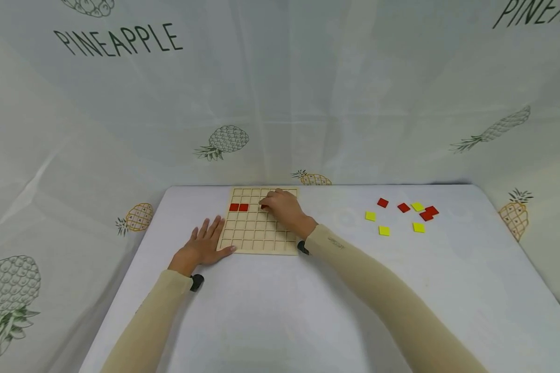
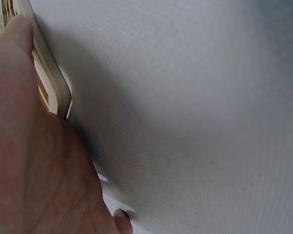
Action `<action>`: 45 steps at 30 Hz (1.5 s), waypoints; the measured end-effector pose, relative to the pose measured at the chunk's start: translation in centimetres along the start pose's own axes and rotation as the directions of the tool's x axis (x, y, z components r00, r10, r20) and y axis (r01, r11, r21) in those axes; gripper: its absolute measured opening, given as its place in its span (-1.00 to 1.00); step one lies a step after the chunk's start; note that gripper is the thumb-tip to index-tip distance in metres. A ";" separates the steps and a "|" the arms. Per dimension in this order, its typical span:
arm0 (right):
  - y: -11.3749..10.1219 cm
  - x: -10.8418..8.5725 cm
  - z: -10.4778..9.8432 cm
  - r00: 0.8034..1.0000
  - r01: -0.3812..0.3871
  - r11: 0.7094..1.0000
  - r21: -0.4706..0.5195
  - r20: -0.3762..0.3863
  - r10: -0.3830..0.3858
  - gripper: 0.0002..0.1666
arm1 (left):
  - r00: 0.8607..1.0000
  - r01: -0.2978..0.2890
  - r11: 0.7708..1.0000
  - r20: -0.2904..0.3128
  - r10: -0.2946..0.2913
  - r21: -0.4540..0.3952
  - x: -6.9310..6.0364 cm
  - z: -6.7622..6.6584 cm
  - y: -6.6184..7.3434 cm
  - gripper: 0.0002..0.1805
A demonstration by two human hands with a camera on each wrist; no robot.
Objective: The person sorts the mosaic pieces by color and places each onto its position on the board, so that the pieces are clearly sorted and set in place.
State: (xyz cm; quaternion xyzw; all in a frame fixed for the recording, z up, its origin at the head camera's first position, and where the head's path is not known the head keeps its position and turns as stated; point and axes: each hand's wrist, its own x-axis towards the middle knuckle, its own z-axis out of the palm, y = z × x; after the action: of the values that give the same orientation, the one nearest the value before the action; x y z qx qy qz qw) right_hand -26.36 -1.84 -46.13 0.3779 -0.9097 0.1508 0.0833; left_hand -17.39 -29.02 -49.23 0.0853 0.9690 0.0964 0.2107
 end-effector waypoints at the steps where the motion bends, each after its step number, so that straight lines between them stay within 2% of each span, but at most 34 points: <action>1: -0.2 0.2 0.0 1.000 -0.006 1.000 0.008 0.009 0.006 -0.73 | 1.000 0.001 1.000 -0.002 -0.001 0.001 0.1 0.1 -0.1 0.19; 8: -1.0 1.5 0.6 0.997 -0.035 0.999 0.032 0.064 0.033 -0.72 | 1.000 0.011 1.000 0.002 -0.011 0.016 0.5 0.3 -0.3 0.17; 16: -1.2 2.7 1.6 0.994 -0.061 0.998 0.008 0.094 0.060 -0.75 | 1.000 0.011 1.000 0.010 -0.011 0.004 -0.3 -0.6 0.9 0.18; 21: -1.2 3.2 2.1 0.993 -0.058 0.998 -0.031 0.105 0.061 -0.77 | 1.000 0.010 1.000 0.014 -0.010 0.021 -0.1 -0.3 0.6 0.19; 33: -1.4 4.3 2.4 0.984 -0.077 0.996 -0.041 0.158 0.083 -0.77 | 1.000 0.017 1.000 0.025 -0.017 0.016 -0.2 -0.5 0.9 0.14; 39: -1.6 4.7 2.6 0.982 -0.072 0.995 -0.062 0.169 0.082 -0.76 | 1.000 0.018 1.000 0.008 -0.018 0.021 0.1 -0.1 0.6 0.12; 45: -1.9 4.9 2.7 0.978 -0.103 0.993 -0.065 0.175 0.113 -0.78 | 1.000 0.025 1.000 0.006 -0.025 0.019 0.3 0.1 0.2 0.13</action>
State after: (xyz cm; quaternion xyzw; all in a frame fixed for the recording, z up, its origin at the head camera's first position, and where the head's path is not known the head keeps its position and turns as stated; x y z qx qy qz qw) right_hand -28.52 -7.23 -46.93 0.3375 -0.9365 0.0955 0.0035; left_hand -17.56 -28.78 -49.39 0.0754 0.9702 0.0843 0.2142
